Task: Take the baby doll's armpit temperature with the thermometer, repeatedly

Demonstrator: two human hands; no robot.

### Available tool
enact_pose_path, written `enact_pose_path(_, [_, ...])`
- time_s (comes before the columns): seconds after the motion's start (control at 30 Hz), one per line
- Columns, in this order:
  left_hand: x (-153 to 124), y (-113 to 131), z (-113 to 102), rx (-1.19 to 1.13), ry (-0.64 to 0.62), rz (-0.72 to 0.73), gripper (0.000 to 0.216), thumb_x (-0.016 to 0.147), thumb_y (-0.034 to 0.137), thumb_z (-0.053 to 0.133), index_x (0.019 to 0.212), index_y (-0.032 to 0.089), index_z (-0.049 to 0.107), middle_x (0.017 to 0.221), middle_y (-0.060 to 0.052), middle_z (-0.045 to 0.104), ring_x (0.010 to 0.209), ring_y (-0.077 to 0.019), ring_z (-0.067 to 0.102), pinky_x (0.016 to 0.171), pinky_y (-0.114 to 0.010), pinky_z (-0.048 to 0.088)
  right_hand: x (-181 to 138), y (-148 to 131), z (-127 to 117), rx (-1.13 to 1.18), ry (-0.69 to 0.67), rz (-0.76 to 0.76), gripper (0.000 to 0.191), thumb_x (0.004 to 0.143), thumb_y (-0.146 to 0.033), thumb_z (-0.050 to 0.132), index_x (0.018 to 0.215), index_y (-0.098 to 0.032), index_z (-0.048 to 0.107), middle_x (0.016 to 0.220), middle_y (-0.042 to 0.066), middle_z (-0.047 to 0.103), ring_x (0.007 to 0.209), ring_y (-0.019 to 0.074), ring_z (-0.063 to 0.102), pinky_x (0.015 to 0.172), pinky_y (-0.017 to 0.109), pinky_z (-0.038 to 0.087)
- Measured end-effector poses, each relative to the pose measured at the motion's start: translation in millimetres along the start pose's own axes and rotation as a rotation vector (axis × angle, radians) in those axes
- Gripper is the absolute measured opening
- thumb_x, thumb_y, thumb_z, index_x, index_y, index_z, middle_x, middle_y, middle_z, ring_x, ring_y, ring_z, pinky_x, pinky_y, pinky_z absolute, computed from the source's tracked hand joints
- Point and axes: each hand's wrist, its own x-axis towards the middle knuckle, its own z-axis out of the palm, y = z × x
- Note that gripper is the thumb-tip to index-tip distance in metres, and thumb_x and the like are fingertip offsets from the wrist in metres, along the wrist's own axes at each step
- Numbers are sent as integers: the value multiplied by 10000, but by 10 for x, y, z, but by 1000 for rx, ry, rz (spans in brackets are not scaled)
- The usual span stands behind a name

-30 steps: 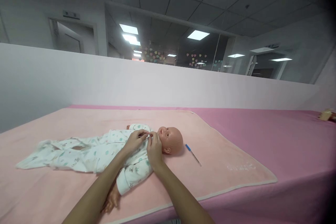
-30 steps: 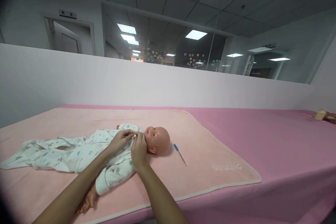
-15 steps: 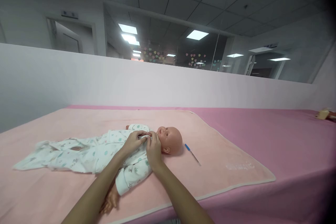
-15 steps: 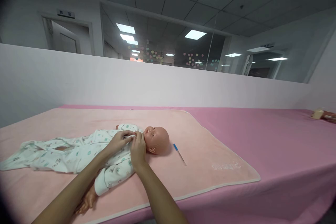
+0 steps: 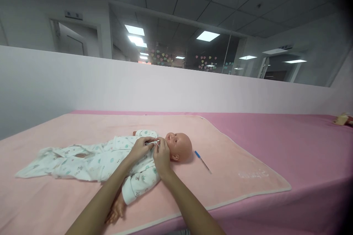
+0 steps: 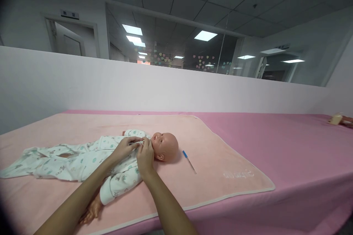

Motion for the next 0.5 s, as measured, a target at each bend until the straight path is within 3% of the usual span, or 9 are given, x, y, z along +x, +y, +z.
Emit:
enact_pose_path(0.2, [-1,37,-4,-6,14,4,333,765,359,474,960,187,683,904,-39,696,887,-213,596,802,-302,428,0,-24,-24,-16,-35,11,231,830,-124,353,982,-184,516,917,70,588,828,179,566,720,297,457])
enact_pose_path(0.33, [12,27,8,-18,7,-4,354,756,402,501,952,169,681,840,-44,700,813,-208,606,754,-300,439,7,-30,-32,-22,-51,14,234,824,-117,353,982,-181,513,898,66,586,806,175,568,708,290,459])
enact_pose_path(0.5, [60,-26,7,-91,15,-25,343,732,392,531,926,155,685,881,-57,699,866,-217,606,785,-306,444,20,-43,-42,-19,-34,9,237,818,-116,364,980,-182,523,871,62,591,783,171,574,691,283,463])
